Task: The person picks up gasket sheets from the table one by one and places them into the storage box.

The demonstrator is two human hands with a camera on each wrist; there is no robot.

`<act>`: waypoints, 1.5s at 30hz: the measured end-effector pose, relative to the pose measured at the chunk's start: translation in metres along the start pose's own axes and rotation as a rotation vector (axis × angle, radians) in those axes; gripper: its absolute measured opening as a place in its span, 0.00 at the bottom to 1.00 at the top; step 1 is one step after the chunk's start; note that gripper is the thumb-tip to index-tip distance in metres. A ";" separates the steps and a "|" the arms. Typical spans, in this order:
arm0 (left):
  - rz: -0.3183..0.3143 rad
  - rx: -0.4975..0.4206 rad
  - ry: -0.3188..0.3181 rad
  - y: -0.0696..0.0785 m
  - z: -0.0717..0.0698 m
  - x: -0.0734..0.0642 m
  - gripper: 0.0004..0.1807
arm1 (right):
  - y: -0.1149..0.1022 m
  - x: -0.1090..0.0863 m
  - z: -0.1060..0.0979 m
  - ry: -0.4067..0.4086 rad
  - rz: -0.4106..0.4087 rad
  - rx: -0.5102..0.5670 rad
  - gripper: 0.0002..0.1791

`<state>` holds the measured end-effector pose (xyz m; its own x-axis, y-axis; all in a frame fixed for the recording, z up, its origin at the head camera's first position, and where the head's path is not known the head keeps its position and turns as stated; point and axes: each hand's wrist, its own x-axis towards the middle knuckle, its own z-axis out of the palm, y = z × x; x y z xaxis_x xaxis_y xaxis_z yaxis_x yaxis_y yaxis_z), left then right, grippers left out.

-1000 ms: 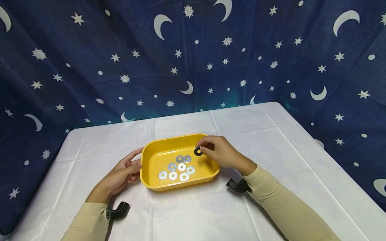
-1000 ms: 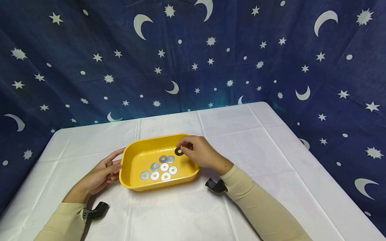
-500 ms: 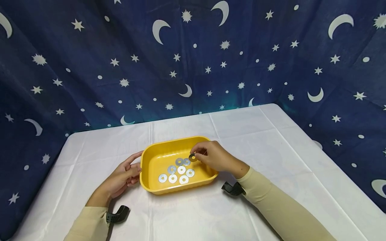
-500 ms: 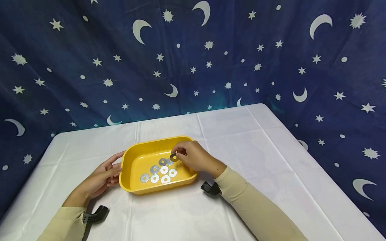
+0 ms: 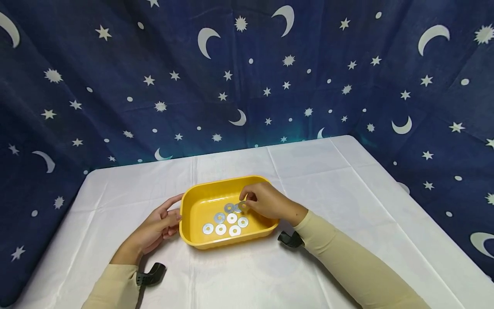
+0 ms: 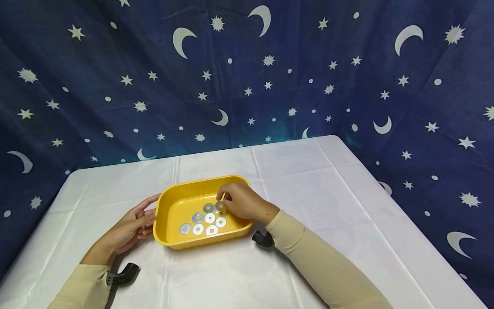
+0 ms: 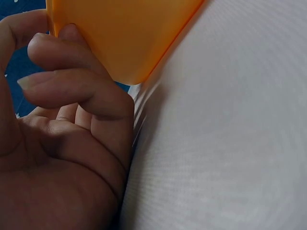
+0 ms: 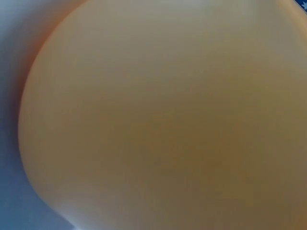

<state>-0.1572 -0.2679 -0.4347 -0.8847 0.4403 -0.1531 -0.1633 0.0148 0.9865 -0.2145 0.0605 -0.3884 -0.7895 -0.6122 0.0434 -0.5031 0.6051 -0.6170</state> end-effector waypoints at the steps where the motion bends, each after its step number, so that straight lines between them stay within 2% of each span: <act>1: -0.002 -0.002 0.000 -0.001 0.000 0.000 0.33 | 0.000 0.000 0.001 0.000 0.005 -0.018 0.06; 8: -0.012 0.005 0.017 -0.001 0.001 0.000 0.33 | -0.002 -0.002 0.006 -0.021 0.017 -0.148 0.06; 16: 0.009 -0.003 0.000 0.000 0.001 0.002 0.32 | -0.002 0.000 0.007 -0.040 0.002 -0.218 0.07; 29: -0.003 -0.001 0.015 0.000 0.001 0.002 0.33 | -0.004 -0.001 0.011 -0.059 0.030 -0.364 0.10; 45: -0.015 -0.014 0.028 0.000 0.003 0.005 0.32 | -0.001 -0.001 0.013 0.010 0.007 -0.391 0.06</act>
<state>-0.1603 -0.2633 -0.4355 -0.8939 0.4150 -0.1694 -0.1826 0.0080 0.9831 -0.2090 0.0538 -0.3984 -0.7962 -0.6030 0.0493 -0.5917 0.7590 -0.2717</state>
